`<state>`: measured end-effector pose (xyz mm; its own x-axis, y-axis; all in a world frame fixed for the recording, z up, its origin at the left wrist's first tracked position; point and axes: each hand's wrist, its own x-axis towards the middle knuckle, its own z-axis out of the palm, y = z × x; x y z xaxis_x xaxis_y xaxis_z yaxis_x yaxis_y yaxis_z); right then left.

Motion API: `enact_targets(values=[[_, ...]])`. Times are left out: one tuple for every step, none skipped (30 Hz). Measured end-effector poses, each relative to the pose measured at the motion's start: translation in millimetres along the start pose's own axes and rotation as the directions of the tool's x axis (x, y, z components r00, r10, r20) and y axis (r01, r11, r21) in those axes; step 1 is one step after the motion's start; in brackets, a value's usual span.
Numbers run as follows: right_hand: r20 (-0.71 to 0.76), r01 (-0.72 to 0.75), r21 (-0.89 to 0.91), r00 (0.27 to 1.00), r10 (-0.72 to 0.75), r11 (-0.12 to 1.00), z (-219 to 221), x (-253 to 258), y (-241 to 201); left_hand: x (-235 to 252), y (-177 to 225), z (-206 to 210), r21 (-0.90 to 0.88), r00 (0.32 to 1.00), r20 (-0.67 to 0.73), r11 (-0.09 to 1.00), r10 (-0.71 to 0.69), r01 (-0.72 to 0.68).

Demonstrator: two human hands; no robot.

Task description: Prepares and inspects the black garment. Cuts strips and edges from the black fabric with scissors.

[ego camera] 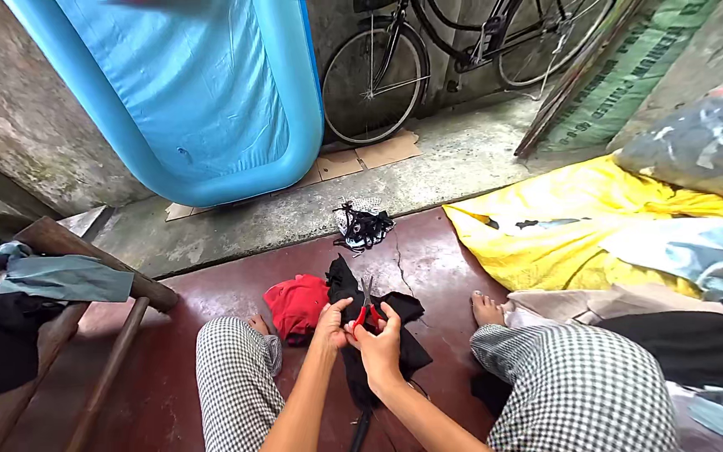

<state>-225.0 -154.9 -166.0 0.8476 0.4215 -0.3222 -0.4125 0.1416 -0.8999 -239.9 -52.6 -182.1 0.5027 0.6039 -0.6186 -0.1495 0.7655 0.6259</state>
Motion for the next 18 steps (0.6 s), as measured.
enact_targets(values=[[0.009, -0.016, 0.020, 1.000, 0.016, 1.000, -0.2, -5.3, -6.5, 0.0, 9.4, 0.5, 0.024, 0.999, 0.006, 0.999, 0.039, -0.039], [0.015, -0.016, 0.038, 1.000, 0.015, 0.999, -0.8, -9.5, -14.4, -0.7, 18.9, 1.6, 0.048, 0.996, 0.021, 0.995, 0.084, -0.085], [0.016, 0.012, 0.051, 1.000, -0.013, 0.999, -1.7, -11.1, -23.0, -1.4, 28.2, 3.0, 0.085, 0.992, 0.037, 0.988, 0.124, -0.127], [0.016, 0.068, 0.054, 0.997, -0.069, 0.996, -2.8, -9.5, -31.6, -3.4, 37.5, 4.8, 0.129, 0.986, 0.056, 0.978, 0.155, -0.161], [0.013, 0.137, 0.045, 0.990, -0.137, 0.990, -4.8, -4.4, -40.1, -6.4, 46.6, 7.3, 0.173, 0.981, 0.076, 0.966, 0.181, -0.192], [0.008, 0.201, 0.029, 0.979, -0.201, 0.979, -7.1, 3.2, -48.1, -11.2, 55.5, 10.4, 0.219, 0.974, 0.104, 0.951, 0.199, -0.218], [-0.003, 0.244, 0.016, 0.970, -0.244, 0.970, -9.5, 11.6, -55.9, -17.2, 64.1, 13.8, 0.262, 0.967, 0.140, 0.934, 0.212, -0.243], [-0.017, 0.259, 0.005, 0.966, -0.259, 0.966, -11.5, 20.4, -62.6, -23.8, 72.2, 17.3, 0.299, 0.957, 0.184, 0.915, 0.223, -0.270], [-0.030, 0.235, 0.010, 0.972, -0.235, 0.972, -13.2, 28.8, -67.9, -30.8, 79.9, 20.9, 0.326, 0.946, 0.229, 0.898, 0.230, -0.297], [-0.040, 0.189, 0.031, 0.981, -0.188, 0.981, -14.1, 36.2, -71.7, -36.8, 86.9, 23.5, 0.353, 0.932, 0.278, 0.878, 0.233, -0.324], [-0.029, 0.124, 0.061, 0.992, -0.123, 0.990, -14.9, 41.4, -74.5, -41.5, 93.0, 25.6, 0.377, 0.919, 0.318, 0.858, 0.235, -0.349], [-0.006, 0.049, 0.090, 0.999, -0.048, 0.995, -14.5, 43.3, -77.1, -45.8, 98.0, 27.3, 0.390, 0.908, 0.349, 0.845, 0.233, -0.366], [0.026, -0.029, 0.121, 0.999, 0.026, 0.992, -12.6, 42.4, -79.8, -48.7, 101.6, 28.6, 0.390, 0.900, 0.371, 0.841, 0.229, -0.375], [0.064, -0.105, 0.141, 0.993, 0.097, 0.984, -10.3, 39.8, -81.9, -50.5, 103.5, 29.6, 0.384, 0.896, 0.384, 0.844, 0.222, -0.374], [0.093, -0.170, 0.148, 0.983, 0.158, 0.974, -7.1, 36.5, -82.7, -51.5, 103.6, 30.2, 0.374, 0.898, 0.386, 0.853, 0.213, -0.364], [0.115, -0.223, 0.147, 0.972, 0.207, 0.964, -3.6, 33.2, -82.3, -50.8, 102.0, 30.0, 0.362, 0.901, 0.381, 0.864, 0.207, -0.351], [0.126, -0.261, 0.148, 0.962, 0.243, 0.954, 0.3, 30.1, -80.7, -49.2, 98.9, 28.7, 0.353, 0.906, 0.368, 0.871, 0.207, -0.342], [0.127, -0.291, 0.150, 0.953, 0.274, 0.945, 3.8, 27.8, -78.3, -46.7, 94.7, 26.7, 0.343, 0.911, 0.353, 0.877, 0.213, -0.338]])
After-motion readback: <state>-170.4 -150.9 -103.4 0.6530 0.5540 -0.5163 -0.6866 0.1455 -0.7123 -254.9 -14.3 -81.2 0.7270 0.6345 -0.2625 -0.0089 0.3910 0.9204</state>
